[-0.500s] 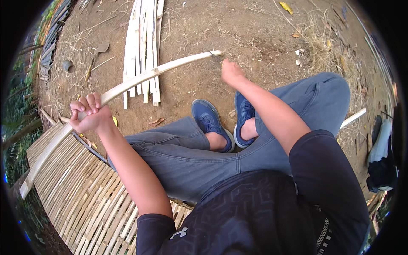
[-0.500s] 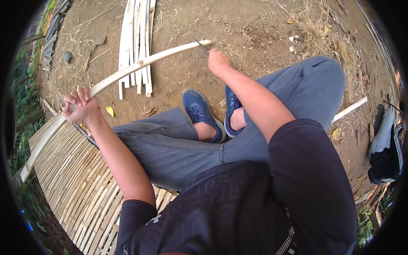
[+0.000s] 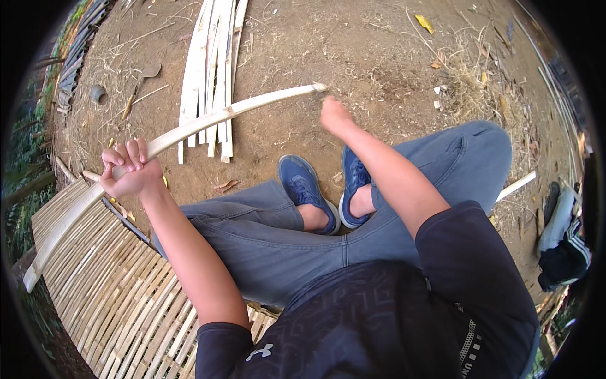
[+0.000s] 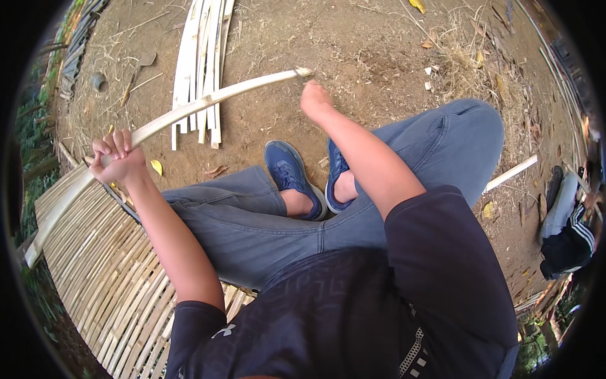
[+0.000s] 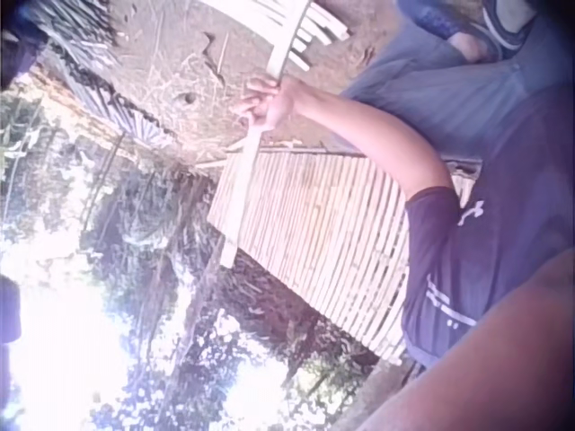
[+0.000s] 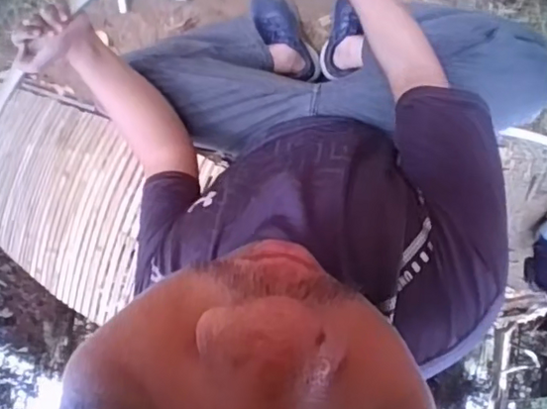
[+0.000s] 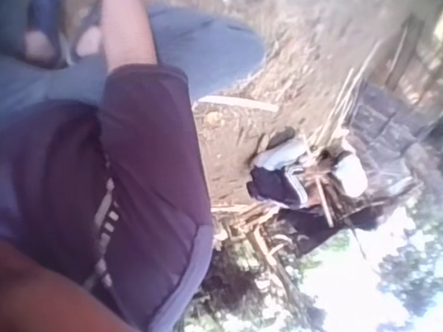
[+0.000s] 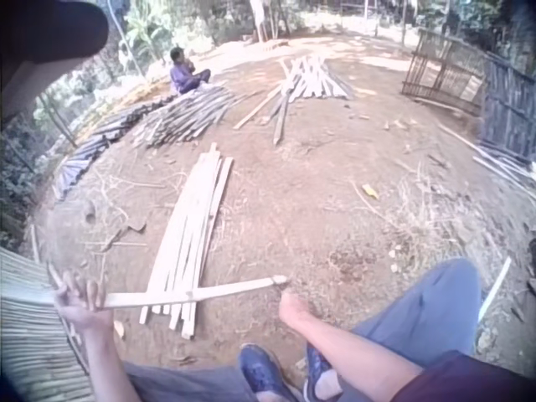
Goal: The person uses a small knife to shave the outer bark from a long bamboo stalk by hand while sitting near a pile of bamboo strips.
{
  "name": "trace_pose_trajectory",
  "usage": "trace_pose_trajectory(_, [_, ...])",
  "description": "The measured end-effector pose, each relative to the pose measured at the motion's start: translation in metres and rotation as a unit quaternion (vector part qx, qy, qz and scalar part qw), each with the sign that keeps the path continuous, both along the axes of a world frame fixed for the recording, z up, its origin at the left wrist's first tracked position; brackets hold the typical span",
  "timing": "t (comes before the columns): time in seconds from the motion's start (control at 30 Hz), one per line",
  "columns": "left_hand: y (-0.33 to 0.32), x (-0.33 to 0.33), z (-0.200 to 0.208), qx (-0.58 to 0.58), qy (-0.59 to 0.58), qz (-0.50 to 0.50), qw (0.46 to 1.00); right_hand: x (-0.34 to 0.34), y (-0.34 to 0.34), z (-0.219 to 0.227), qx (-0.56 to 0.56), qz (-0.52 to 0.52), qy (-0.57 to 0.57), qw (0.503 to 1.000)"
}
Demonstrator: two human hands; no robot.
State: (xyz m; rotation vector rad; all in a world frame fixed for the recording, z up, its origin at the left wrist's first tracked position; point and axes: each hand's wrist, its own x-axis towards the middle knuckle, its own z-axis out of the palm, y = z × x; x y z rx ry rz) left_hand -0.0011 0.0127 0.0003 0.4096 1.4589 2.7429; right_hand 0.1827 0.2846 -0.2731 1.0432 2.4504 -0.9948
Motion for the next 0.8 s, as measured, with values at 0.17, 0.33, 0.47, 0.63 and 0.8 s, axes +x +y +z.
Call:
trace_pose_trajectory(0.17, [-0.003,0.002,0.0,0.0,-0.001,-0.002,1.0,0.016,0.006,-0.013,0.001,0.001,-0.018,1.0])
trace_pose_trajectory(0.33, [-0.006,0.002,0.004,0.01,0.011,-0.03,0.999,-0.015,-0.023,0.026,-0.001,0.031,-0.002,1.0])
trace_pose_trajectory(0.47, [0.001,0.001,0.004,0.001,0.009,-0.015,1.0,0.016,0.02,-0.03,-0.03,-0.086,-0.043,0.995])
trace_pose_trajectory(0.63, [-0.003,0.001,0.001,0.012,0.023,-0.045,0.999,0.005,0.001,-0.015,-0.042,-0.071,-0.07,0.994])
trace_pose_trajectory(0.8, [-0.005,0.004,-0.002,0.012,0.022,-0.061,0.998,-0.014,-0.021,0.043,-0.063,-0.004,0.001,0.998])
